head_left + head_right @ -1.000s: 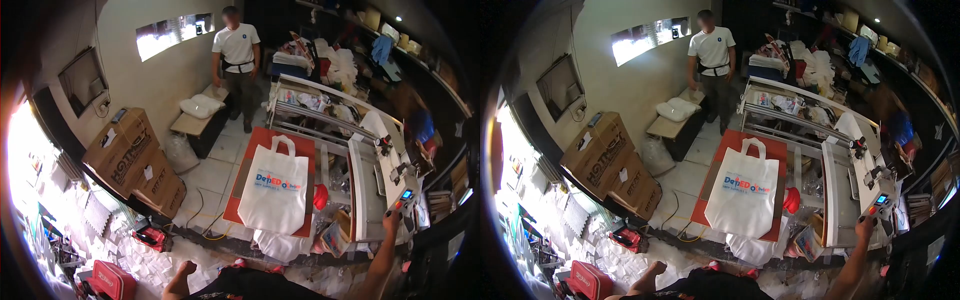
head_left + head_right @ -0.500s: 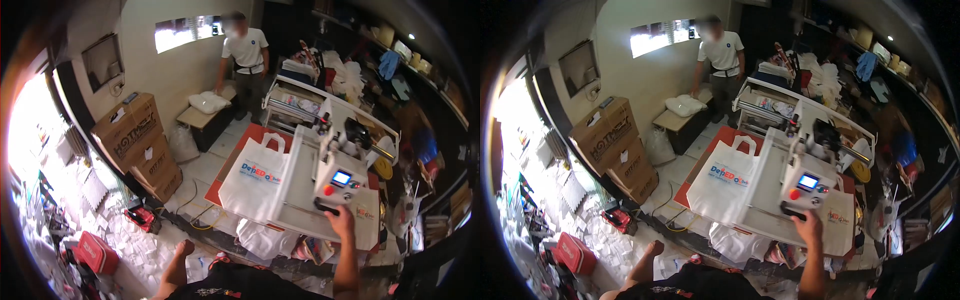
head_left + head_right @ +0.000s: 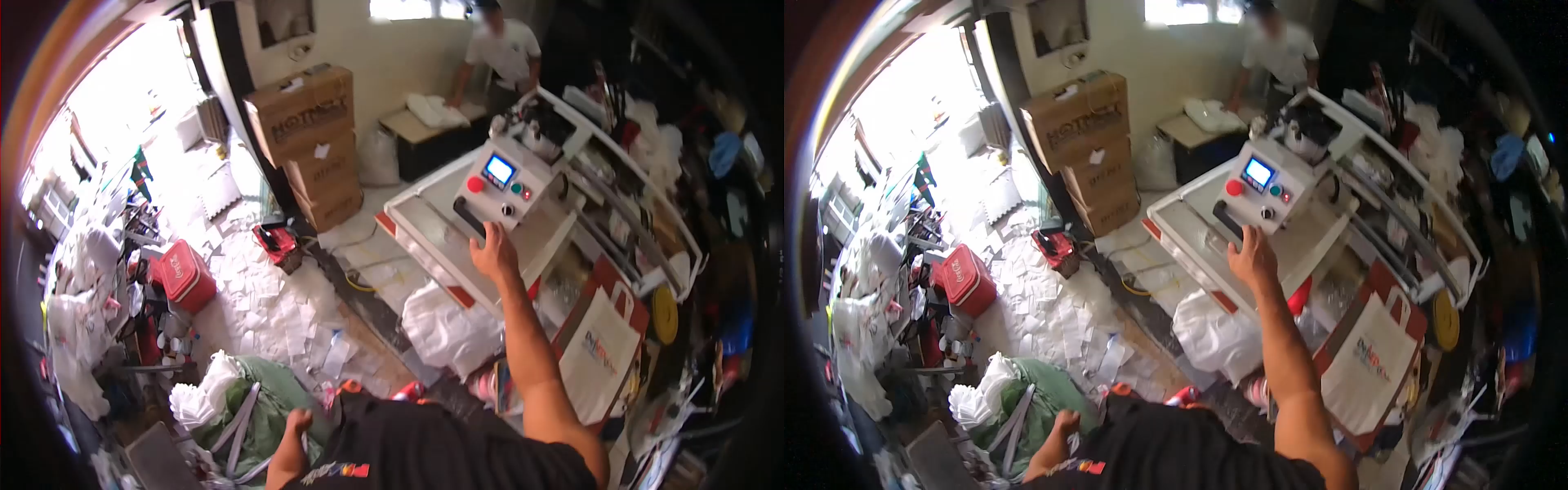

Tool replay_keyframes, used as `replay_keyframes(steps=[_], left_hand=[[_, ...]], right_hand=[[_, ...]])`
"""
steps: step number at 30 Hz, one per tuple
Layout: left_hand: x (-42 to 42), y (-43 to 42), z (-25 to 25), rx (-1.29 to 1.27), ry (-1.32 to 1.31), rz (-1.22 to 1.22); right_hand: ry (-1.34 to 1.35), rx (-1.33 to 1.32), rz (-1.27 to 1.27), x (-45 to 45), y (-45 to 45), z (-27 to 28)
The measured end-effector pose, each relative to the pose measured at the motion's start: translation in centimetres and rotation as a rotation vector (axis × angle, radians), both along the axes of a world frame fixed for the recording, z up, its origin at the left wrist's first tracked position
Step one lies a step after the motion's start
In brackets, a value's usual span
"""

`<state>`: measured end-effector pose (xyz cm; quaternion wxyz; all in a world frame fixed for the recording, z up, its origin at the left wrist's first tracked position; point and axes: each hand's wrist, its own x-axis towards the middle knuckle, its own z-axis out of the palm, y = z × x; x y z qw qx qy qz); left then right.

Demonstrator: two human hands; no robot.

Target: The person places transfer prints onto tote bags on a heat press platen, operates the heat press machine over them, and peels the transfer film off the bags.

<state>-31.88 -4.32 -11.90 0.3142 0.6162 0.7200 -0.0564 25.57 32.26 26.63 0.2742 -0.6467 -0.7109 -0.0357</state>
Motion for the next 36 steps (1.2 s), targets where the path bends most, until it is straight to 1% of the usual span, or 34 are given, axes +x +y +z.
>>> replay_keyframes(steps=[1, 2, 4, 5, 6, 7, 9, 10, 11, 12, 13, 14, 15, 17, 18, 19, 21, 22, 23, 24, 25, 26, 28, 29, 30, 31, 32, 33, 36], left_hand=[[0.4, -2.9, 2.2, -0.238, -0.115, 0.323], [0.0, -6.3, 1.9, -0.360, -0.146, 0.515], [-1.1, -12.4, -0.4, -0.580, -0.357, 0.806], [-0.7, -14.0, 0.6, -0.695, -0.470, 0.910], [0.3, -15.5, 1.3, -0.448, -0.230, 0.831], [1.4, -16.0, 3.5, -0.390, -0.229, 0.839], [2.7, -16.8, 3.9, -0.302, -0.437, 0.998], [2.7, -17.1, 2.9, -0.285, -0.417, 0.951], [2.2, -17.1, 0.0, -0.265, -0.397, 0.902], [1.5, -16.4, -1.4, -0.247, -0.324, 0.790], [1.0, -16.6, -2.5, -0.239, -0.252, 0.678], [0.5, -16.2, -3.2, -0.264, -0.264, 0.642], [0.0, -15.9, -3.3, -0.291, -0.277, 0.608], [-0.5, -15.4, -2.8, -0.049, -0.405, 0.642], [-0.6, -14.6, -2.4, -0.106, -0.539, 0.774], [-0.8, -13.7, -1.6, -0.099, -0.536, 0.759], [-0.6, -13.3, 0.3, -0.175, -0.333, 0.691], [-0.3, -12.9, 1.0, -0.198, -0.335, 0.710], [0.4, -12.7, 1.8, -0.266, -0.412, 0.774], [0.7, -12.6, 1.0, -0.224, -0.367, 0.715], [0.8, -12.4, 0.1, -0.183, -0.318, 0.655], [1.9, -12.0, 0.8, -0.178, -0.312, 0.648], [5.1, -11.1, 2.2, -0.213, -0.436, 0.608], [6.7, -10.9, 2.5, -0.225, -0.424, 0.582], [8.3, -10.4, 2.0, -0.202, -0.479, 0.632], [10.0, -9.8, 1.7, -0.189, -0.528, 0.663], [11.6, -9.4, 1.9, -0.252, -0.691, 0.678], [14.4, -9.1, 3.6, -0.262, -0.685, 0.679], [20.8, -8.3, 6.0, -0.343, -0.603, 0.540]], right_hand=[[-0.037, 0.102, -0.014, -0.2, 1.8, 0.1], [0.023, -0.087, -0.027, -1.2, 1.7, 1.7], [0.026, -0.047, -0.004, -1.4, 3.0, 0.5], [0.028, -0.002, -0.004, -2.2, 2.7, 1.1], [0.081, -0.029, 0.027, -2.5, 1.8, 1.8], [0.067, 0.050, 0.053, -2.6, 0.8, 1.7], [0.102, 0.114, 0.036, -3.0, -3.1, 1.9], [0.147, 0.168, 0.022, -3.4, -6.0, 2.0], [0.149, 0.169, 0.007, -3.6, -8.6, 1.7], [0.181, 0.206, -0.002, -3.4, -11.4, 1.0], [0.208, 0.233, -0.012, -2.9, -14.4, 0.1], [0.201, 0.218, -0.028, -2.0, -17.0, -1.3], [0.265, 0.173, -0.055, -0.6, -19.4, -3.1], [0.332, 0.108, -0.140, 2.1, -24.4, -6.0], [0.334, 0.089, -0.198, 3.6, -26.5, -6.8], [0.334, 0.064, -0.255, 5.2, -28.5, -7.2], [0.417, -0.001, -0.373, 8.3, -32.3, -7.5], [0.422, 0.018, -0.425, 9.8, -33.9, -7.5], [0.429, 0.041, -0.475, 11.4, -35.1, -7.3], [0.360, 0.088, -0.467, 14.1, -36.2, -8.1], [0.374, 0.069, -0.543, 16.3, -37.3, -8.5], [0.399, 0.071, -0.575, 18.4, -38.3, -8.6], [0.426, 0.069, -0.628, 23.2, -40.0, -9.4], [0.306, 0.070, -0.669, 26.0, -40.7, -10.1], [0.183, 0.066, -0.724, 28.8, -41.9, -10.4], [0.205, 0.047, -0.786, 29.8, -42.7, -9.6], [0.227, 0.025, -0.867, 31.4, -43.3, -8.3], [0.257, 0.092, -0.820, 35.9, -43.8, -11.1], [0.190, 0.133, -0.864, 42.1, -44.1, -11.7]])
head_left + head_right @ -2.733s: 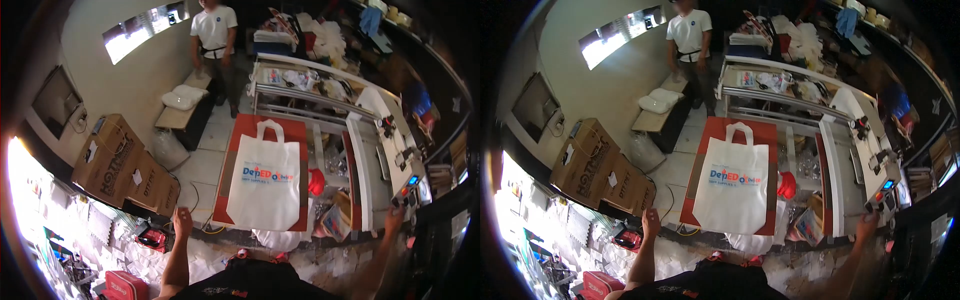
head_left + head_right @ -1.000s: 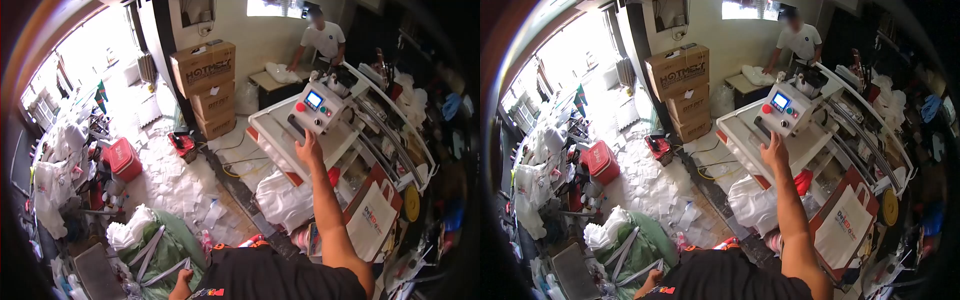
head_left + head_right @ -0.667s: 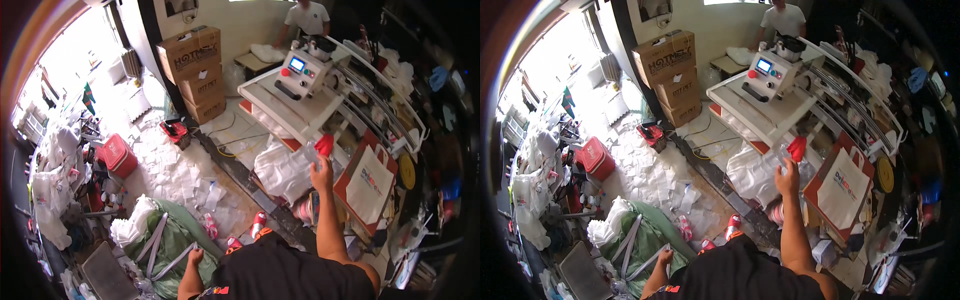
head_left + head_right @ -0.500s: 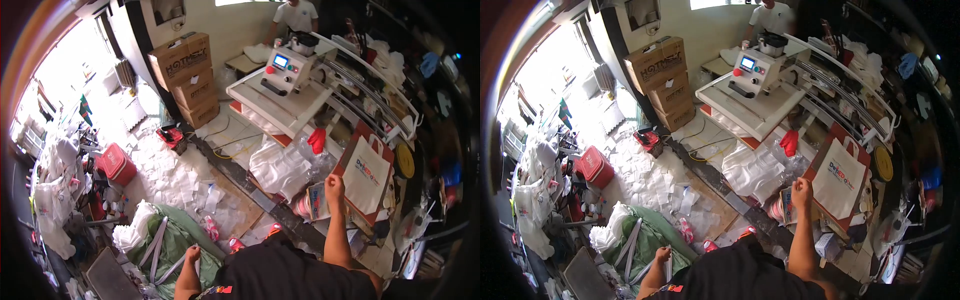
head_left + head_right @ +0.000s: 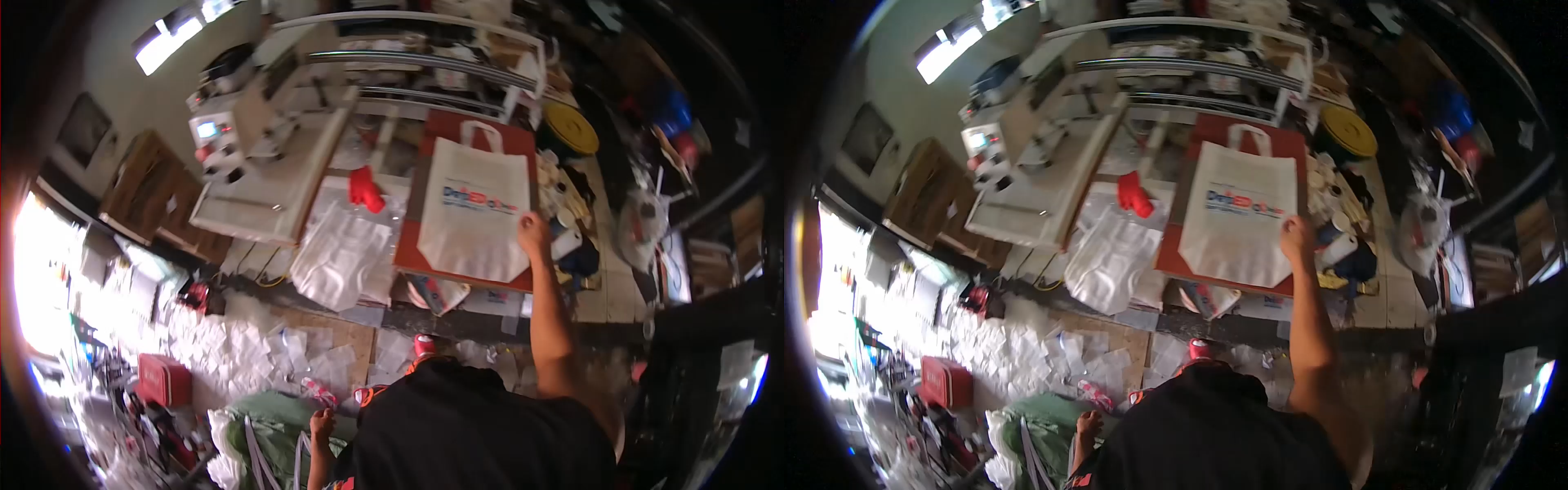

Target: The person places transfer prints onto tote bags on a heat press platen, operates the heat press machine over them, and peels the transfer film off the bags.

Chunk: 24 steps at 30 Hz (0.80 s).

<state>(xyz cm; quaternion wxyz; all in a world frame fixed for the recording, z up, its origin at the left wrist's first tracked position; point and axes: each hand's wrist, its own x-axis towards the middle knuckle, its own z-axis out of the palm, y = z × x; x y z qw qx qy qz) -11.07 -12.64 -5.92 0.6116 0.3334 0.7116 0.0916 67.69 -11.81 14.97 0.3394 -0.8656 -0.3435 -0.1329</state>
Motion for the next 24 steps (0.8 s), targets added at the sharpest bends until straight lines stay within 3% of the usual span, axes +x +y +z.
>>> replay_keyframes(steps=[3, 9, 12, 15, 18, 20, 24], left_hand=[[4.0, 0.1, 2.2, 0.035, 0.187, -0.207], [6.1, -0.3, 5.9, 0.097, 0.197, -0.131], [4.0, -0.4, 6.1, 0.096, 0.189, -0.135], [3.8, -0.9, 6.6, 0.073, 0.144, 0.020], [3.6, -2.0, 6.3, 0.074, 0.221, 0.030], [3.5, -2.9, 5.2, 0.055, 0.241, -0.018], [3.5, -4.2, 4.9, 0.016, 0.210, -0.011]], right_hand=[[0.069, -0.018, -0.005, 3.7, 1.8, -0.2], [0.154, -0.097, 0.028, 8.3, 5.5, -0.6], [0.135, -0.271, 0.087, 9.6, 6.9, -0.8], [0.038, -0.342, 0.053, 10.7, 7.7, -1.5], [0.075, -0.369, 0.069, 11.7, 8.0, -1.8], [0.241, -0.454, 0.048, 12.3, 8.5, -1.7], [0.013, -0.324, 0.078, 8.6, 7.7, 0.2]])
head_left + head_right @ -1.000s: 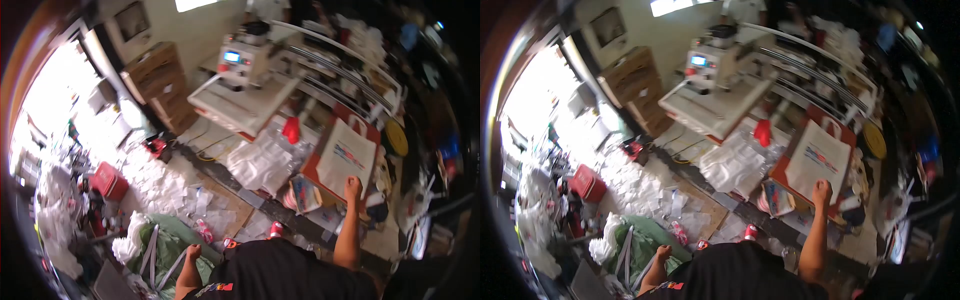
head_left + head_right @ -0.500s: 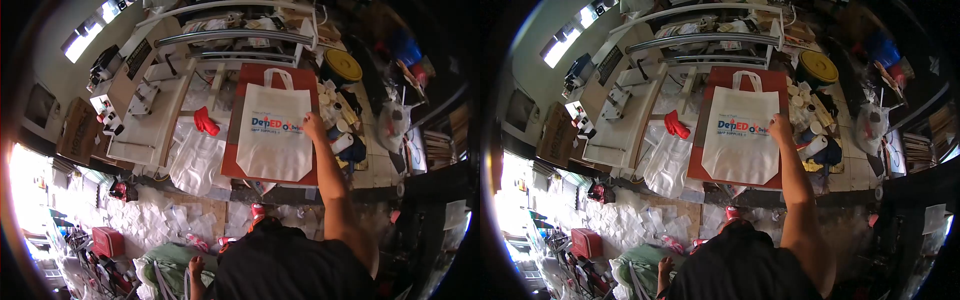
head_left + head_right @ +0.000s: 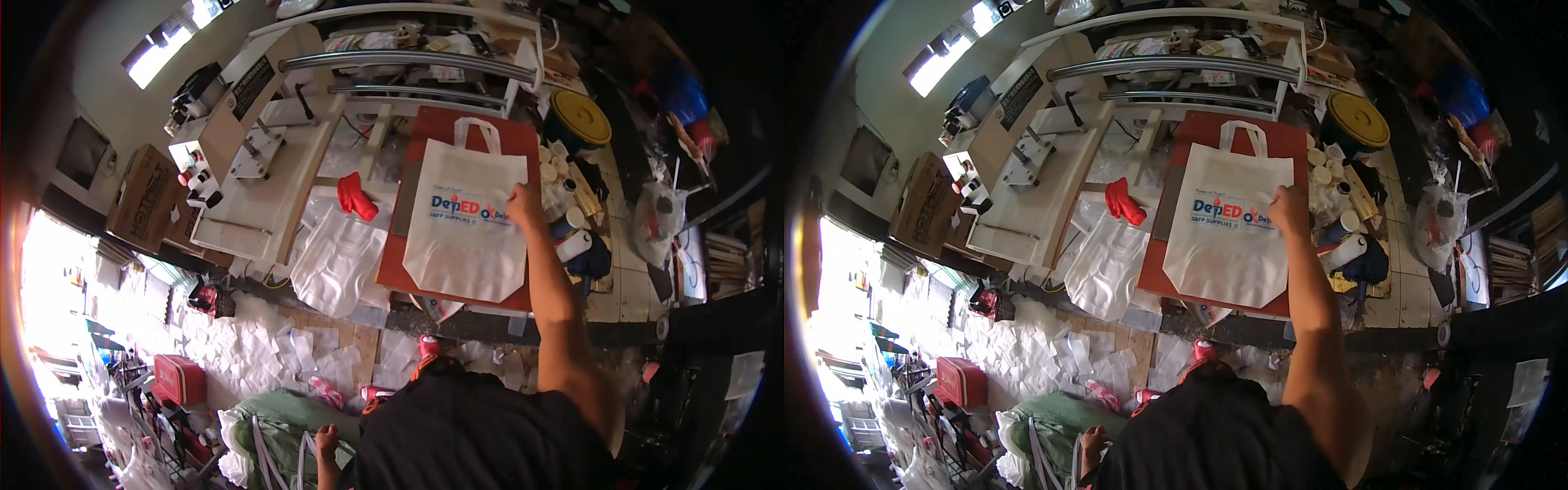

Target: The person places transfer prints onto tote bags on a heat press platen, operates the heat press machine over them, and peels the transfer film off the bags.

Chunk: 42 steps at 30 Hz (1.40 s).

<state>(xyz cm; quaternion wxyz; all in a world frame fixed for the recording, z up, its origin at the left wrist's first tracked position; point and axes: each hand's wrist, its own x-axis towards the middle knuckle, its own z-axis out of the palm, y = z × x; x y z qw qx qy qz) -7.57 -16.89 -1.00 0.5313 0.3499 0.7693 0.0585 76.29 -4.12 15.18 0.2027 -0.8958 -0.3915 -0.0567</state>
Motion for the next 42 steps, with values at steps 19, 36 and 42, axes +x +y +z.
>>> replay_keyframes(steps=[19, 36, 42], left_hand=[[-7.5, 6.7, 4.0, 0.553, -0.122, -0.345], [-12.3, 16.8, 5.6, 0.317, -0.391, 0.166], [-14.8, 14.2, 4.8, 0.007, -0.272, 0.120]], right_hand=[[0.865, -0.058, 0.803, -51.0, -3.3, -3.2], [1.004, -0.242, 0.443, -49.8, 5.7, -15.7], [0.758, -0.563, 0.216, -44.5, 6.9, -27.1]])
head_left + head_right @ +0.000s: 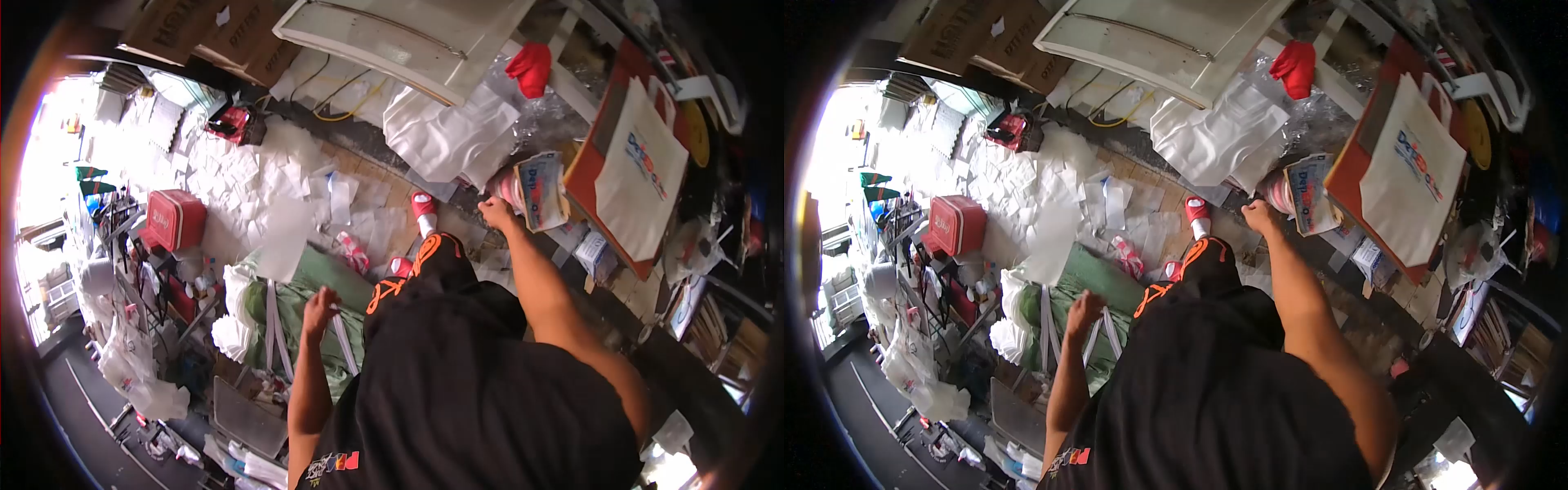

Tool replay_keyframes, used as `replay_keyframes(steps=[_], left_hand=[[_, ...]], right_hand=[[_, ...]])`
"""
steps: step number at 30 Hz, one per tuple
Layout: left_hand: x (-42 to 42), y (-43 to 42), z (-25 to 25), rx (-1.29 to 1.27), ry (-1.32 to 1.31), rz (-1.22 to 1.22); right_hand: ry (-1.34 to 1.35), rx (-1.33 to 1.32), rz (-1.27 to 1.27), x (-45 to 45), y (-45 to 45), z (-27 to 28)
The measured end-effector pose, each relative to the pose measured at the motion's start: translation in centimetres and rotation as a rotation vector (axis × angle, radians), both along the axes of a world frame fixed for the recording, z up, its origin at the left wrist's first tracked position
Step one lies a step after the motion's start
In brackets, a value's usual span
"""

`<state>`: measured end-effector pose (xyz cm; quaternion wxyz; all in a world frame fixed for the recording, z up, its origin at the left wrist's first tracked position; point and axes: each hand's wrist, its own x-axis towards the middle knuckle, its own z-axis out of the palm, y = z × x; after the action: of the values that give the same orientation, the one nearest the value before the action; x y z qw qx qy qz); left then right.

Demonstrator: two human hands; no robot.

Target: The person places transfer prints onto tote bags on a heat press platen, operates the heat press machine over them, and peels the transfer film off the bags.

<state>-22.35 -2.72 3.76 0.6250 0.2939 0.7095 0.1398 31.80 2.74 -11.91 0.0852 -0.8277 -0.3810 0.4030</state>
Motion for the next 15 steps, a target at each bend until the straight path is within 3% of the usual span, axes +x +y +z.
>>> replay_keyframes(steps=[3, 7, 9, 11, 13, 15], left_hand=[[0.5, -3.8, -1.7, -0.053, 0.268, -0.251], [3.7, -6.5, -0.9, -0.289, 0.323, -0.248], [4.4, -7.1, -1.6, -0.287, 0.355, -0.372], [5.8, -6.6, -1.8, -0.258, 0.379, -0.300], [6.7, -5.9, -2.4, -0.285, 0.366, -0.190], [8.6, -3.3, -0.7, -0.284, 0.356, -0.228]], right_hand=[[0.007, -0.083, -0.109, 1.5, 3.3, -5.1], [0.045, -0.095, -0.298, 3.0, 8.9, -11.0], [0.080, -0.138, -0.388, 5.0, 10.6, -16.3], [0.032, -0.351, -0.455, 4.9, 14.4, -14.3], [0.089, -0.238, -0.557, 6.5, 14.2, -18.9], [0.037, -0.302, -0.580, 5.2, 16.1, -16.6]])
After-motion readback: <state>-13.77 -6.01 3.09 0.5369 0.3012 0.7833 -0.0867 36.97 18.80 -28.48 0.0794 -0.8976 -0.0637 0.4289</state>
